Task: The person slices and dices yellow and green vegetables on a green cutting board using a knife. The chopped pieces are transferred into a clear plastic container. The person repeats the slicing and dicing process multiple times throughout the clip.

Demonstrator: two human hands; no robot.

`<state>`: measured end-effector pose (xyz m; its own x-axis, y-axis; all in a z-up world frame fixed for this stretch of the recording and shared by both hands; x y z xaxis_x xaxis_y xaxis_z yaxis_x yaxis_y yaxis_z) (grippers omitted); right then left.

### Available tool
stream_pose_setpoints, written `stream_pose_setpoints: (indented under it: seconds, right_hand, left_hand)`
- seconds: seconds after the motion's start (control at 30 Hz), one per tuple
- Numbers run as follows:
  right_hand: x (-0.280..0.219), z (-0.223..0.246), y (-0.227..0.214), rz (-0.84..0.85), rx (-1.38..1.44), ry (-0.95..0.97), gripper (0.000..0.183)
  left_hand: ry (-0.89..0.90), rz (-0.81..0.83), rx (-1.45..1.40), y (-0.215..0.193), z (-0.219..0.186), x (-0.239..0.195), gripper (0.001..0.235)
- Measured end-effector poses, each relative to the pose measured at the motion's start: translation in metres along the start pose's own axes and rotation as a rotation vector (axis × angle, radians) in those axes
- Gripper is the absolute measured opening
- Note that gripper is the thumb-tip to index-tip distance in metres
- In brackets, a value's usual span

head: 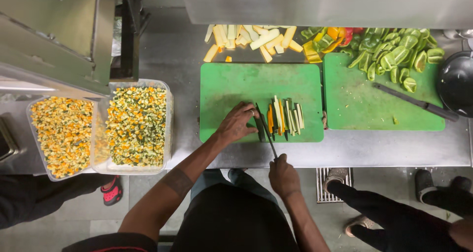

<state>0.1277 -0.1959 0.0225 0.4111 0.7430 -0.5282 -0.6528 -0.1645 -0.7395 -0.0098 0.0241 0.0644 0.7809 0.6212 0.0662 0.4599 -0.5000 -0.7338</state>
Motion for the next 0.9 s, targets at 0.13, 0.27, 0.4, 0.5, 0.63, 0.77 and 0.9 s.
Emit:
stream_pose_setpoints:
  seconds: [0.13,0.27,0.4,0.5,0.63,0.77,0.9]
  right_hand:
    - [0.025,0.002,0.024,-0.072,0.141,-0.037,0.036]
    - [0.032,-0.01,0.02,-0.008,0.094,-0.088,0.036]
    - [0.017,-0.006,0.018,0.015,-0.012,-0.029,0.043]
    - [0.008,0.016,0.023,-0.033,0.161,-0.01,0.04]
    - [0.015,0.027,-0.009,0.199,0.327,0.111,0.035]
    - [0.013,0.029,-0.04,0.201,0.336,0.118,0.03]
    - [0.002,0.024,-0.024,-0.093,0.292,-0.287,0.027]
  left_hand:
    - [0.077,-0.039,0.012,0.006,0.005,0.002,0.046]
    - [0.038,-0.033,0.004,0.012,0.002,-0.006,0.046]
    - [-0.004,0.014,0.004,0.004,0.003,-0.003,0.044]
    - [0.019,0.023,-0.014,0.003,0.004,-0.002,0.043]
    - [0.076,0.012,0.018,0.015,0.005,-0.01,0.04]
    - [0.037,-0.129,0.016,0.02,0.045,0.001,0.03]
    - [-0.196,-0.629,0.436,-0.003,0.134,0.062,0.038]
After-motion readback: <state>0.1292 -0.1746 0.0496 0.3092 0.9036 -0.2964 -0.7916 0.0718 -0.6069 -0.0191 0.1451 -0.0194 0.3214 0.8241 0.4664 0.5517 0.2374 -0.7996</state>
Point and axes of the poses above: each hand's wrist, its own x-axis towards the middle knuckle, its own y-axis out of the palm, z = x × y, the point moved 1 cm from there along x, towards the middle knuckle, and after that the axes turned 1 degree about -z, right-handed, at the moved point
